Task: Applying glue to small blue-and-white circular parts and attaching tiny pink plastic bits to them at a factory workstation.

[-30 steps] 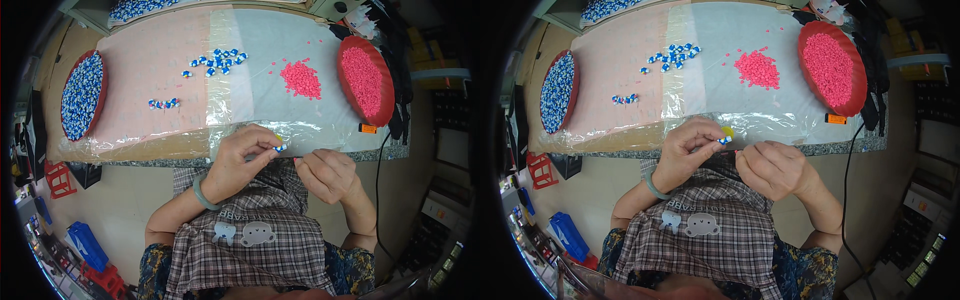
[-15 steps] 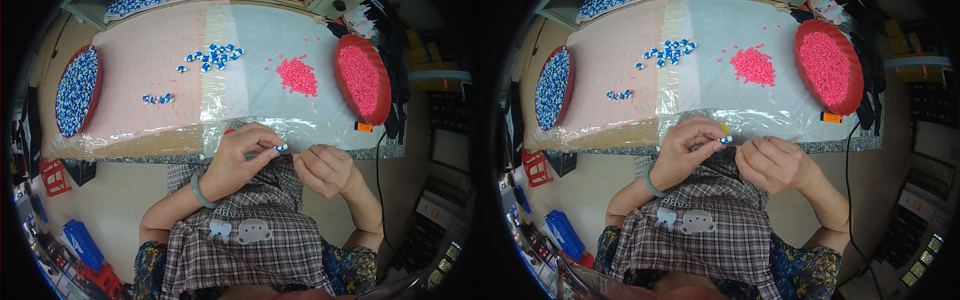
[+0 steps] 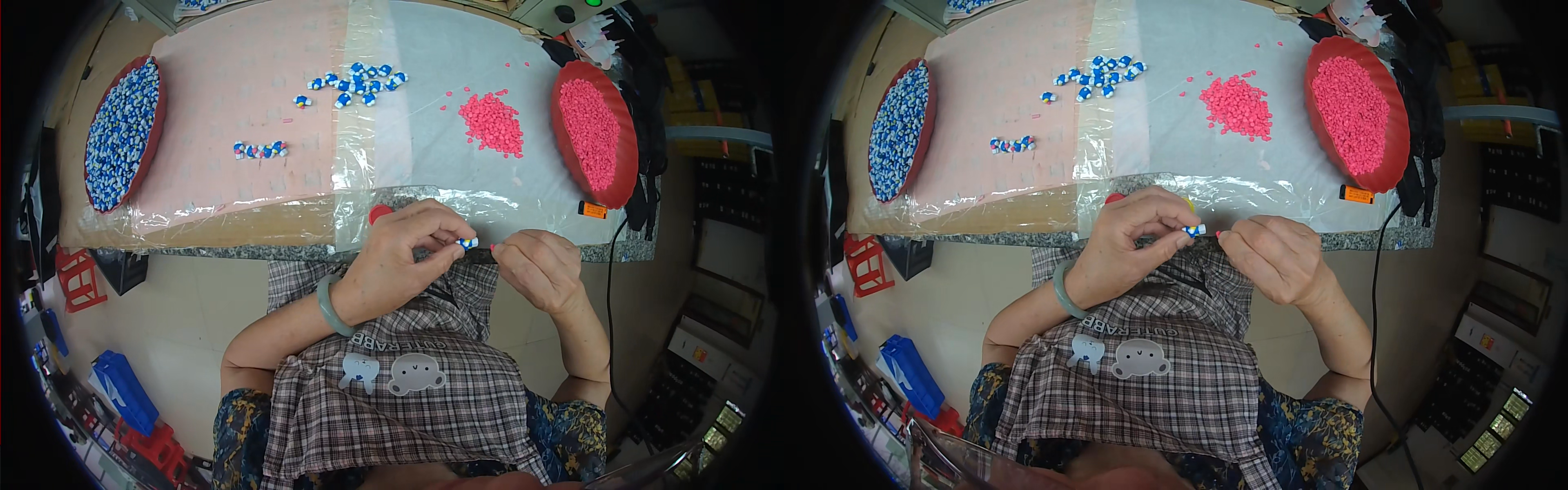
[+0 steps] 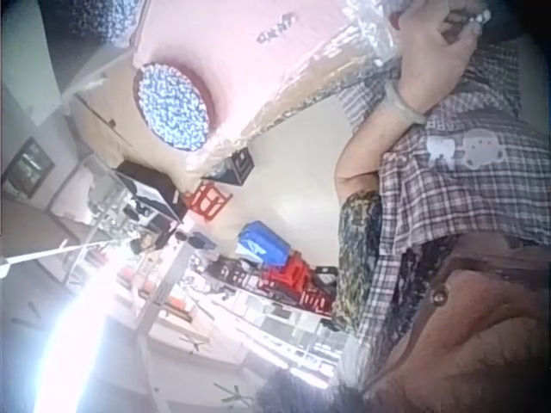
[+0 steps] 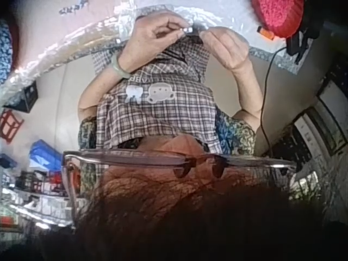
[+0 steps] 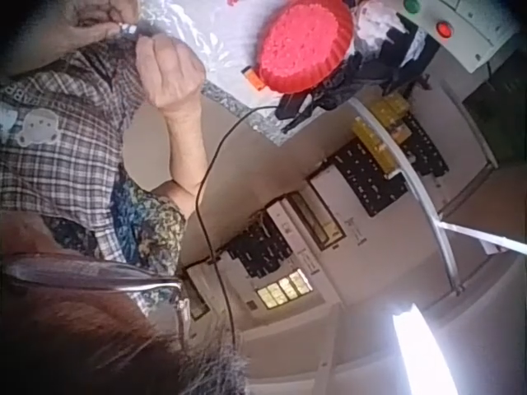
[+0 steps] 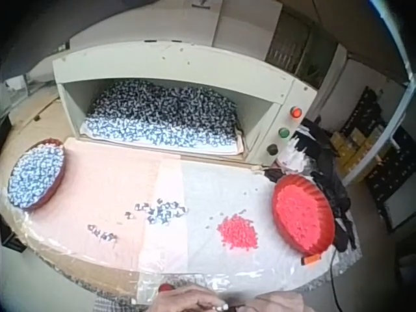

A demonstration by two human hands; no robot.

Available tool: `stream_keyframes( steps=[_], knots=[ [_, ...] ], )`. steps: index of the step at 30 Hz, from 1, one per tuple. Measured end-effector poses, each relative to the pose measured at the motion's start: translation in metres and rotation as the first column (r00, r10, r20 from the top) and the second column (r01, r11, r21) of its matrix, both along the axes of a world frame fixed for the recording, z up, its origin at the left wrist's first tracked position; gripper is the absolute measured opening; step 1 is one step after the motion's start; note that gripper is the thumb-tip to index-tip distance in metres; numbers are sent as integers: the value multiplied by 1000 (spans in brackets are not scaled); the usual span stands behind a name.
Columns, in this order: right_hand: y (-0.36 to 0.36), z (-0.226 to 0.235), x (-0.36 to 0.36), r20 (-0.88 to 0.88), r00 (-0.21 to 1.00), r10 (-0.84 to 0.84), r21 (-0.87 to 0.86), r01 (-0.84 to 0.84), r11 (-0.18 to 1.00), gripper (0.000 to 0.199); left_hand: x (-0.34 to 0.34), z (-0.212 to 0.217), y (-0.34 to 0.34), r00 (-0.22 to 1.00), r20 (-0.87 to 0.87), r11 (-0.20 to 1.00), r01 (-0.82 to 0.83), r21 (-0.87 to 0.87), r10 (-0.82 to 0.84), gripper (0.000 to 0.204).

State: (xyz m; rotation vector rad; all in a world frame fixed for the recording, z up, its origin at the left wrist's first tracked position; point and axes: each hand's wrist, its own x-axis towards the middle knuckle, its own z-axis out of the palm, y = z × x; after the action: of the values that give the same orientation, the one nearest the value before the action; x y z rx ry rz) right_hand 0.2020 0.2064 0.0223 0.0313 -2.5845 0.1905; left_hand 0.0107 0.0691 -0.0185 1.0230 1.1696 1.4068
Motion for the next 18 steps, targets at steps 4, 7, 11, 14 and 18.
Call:
stream_keyframes(
  steps=[4,7,11,14,18],
  knots=[
    [0,-1,-1,-1,1000,20,57,-20,998,22,0,2,-1,1000,-24,1000,16,-9,-16,19],
    [0,1,-3,-3,1000,30,108,-29,994,22,0,1,0,1000,-22,1000,19,-8,-19,20],
    [-1,6,-4,23,999,45,131,-47,990,22,1,2,0,1000,-11,1000,23,-13,-23,20],
    [-2,7,-3,26,999,48,126,-51,991,24,1,2,0,1000,-23,1000,12,-15,-12,20],
    [-14,5,-3,48,997,-66,-308,77,948,24,2,1,1,1000,-20,1000,-2,-16,2,21]
  ],
)
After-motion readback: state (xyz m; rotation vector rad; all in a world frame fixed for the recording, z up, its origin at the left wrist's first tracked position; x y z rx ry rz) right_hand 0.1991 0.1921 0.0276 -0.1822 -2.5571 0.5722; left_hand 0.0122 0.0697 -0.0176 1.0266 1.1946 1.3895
